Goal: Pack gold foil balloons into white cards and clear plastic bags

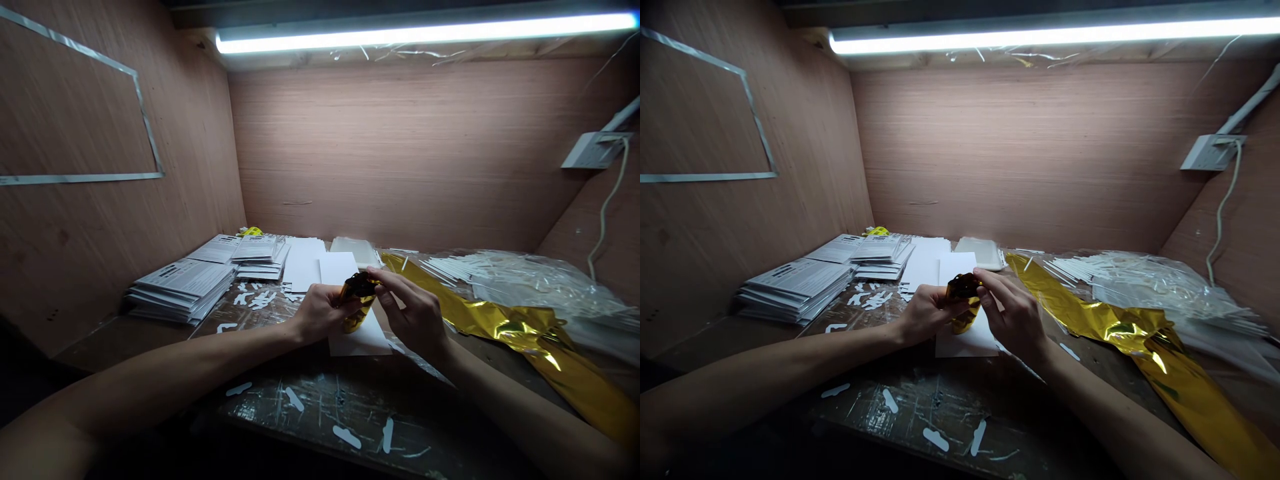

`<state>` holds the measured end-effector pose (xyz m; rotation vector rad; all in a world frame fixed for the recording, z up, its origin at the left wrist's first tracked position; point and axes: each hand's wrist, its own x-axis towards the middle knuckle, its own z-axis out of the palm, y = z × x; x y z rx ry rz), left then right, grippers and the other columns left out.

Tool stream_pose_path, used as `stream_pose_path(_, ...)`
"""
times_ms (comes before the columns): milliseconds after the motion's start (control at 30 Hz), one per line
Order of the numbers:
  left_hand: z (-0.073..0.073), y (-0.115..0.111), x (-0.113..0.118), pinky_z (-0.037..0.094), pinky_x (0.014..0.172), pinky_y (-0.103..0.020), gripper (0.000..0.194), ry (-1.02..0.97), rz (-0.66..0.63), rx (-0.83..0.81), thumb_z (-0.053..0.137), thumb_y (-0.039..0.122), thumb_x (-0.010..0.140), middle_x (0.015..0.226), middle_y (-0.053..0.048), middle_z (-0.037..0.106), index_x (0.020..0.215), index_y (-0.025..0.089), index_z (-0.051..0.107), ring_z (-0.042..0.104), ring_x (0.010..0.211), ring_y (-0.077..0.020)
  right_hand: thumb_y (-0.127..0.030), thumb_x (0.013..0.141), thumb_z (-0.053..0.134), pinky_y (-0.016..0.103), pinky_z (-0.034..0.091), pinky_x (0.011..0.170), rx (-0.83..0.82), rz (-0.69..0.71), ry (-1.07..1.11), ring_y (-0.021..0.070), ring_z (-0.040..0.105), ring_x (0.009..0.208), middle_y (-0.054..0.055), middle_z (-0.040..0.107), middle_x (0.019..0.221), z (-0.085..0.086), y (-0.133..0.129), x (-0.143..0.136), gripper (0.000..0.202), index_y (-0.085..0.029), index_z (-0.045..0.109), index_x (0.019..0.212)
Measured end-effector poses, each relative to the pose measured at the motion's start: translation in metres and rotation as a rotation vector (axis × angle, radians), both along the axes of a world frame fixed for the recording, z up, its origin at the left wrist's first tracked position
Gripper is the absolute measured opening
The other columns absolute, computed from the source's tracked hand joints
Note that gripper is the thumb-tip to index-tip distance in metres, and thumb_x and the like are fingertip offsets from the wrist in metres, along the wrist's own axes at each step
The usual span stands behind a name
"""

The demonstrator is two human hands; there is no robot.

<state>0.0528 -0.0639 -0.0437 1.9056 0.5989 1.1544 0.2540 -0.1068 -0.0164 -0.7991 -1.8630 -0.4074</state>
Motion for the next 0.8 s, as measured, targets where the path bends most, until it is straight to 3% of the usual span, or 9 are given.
stream_pose_path(167,0.004,-0.001,-0.002,0.044,0.056,-0.022,0.035,0.139,0.177,0.304,0.064,0.041,0.094,0.066,-0.003,0.069,0.081,0.011,0.076,0.059,0.057,-0.0115,-0.019,0.098,0.061,0.035,0.063,0.084,-0.017,0.008,0.069,0.0219,0.076,0.099,0.006,0.079,0.111,0.007,-0.003,-0.001,0.026,-0.024,0.072,0.121)
stream_pose_path(300,0.01,0.004,-0.009,0.053,0.076,-0.027,0.028,0.259,0.224,0.628,0.054,0.03,0.1,0.092,-0.007,0.079,0.099,0.016,0.078,0.073,0.079,-0.0186,-0.008,0.094,0.061,0.037,0.063,0.083,0.115,0.115,-0.085,0.0223,0.076,0.099,0.005,0.079,0.109,0.008,0.001,0.006,0.039,-0.027,0.07,0.126)
stream_pose_path(400,0.014,0.009,-0.014,0.055,0.09,-0.035,0.026,0.328,0.274,0.803,0.053,0.026,0.099,0.106,-0.009,0.079,0.109,0.018,0.076,0.075,0.098,-0.0244,-0.004,0.093,0.062,0.039,0.064,0.084,0.143,0.179,-0.175,0.0231,0.077,0.099,0.004,0.078,0.114,0.008,0.004,0.013,0.051,-0.031,0.063,0.137)
stream_pose_path(533,0.016,0.014,-0.018,0.055,0.093,-0.038,0.025,0.364,0.303,0.887,0.054,0.02,0.098,0.112,-0.01,0.078,0.111,0.017,0.075,0.075,0.104,-0.0253,-0.005,0.092,0.064,0.039,0.065,0.083,0.128,0.196,-0.188,0.0228,0.077,0.097,0.003,0.078,0.114,0.007,0.004,0.017,0.052,-0.032,0.063,0.136)
stream_pose_path(800,0.017,0.013,-0.019,0.054,0.094,-0.037,0.025,0.398,0.271,0.938,0.052,0.02,0.1,0.112,-0.008,0.079,0.113,0.017,0.073,0.075,0.103,-0.0232,-0.014,0.091,0.071,0.033,0.063,0.068,0.078,0.21,-0.132,0.0194,0.077,0.076,0.001,0.081,0.092,0.014,-0.003,0.014,0.023,-0.028,0.076,0.108)
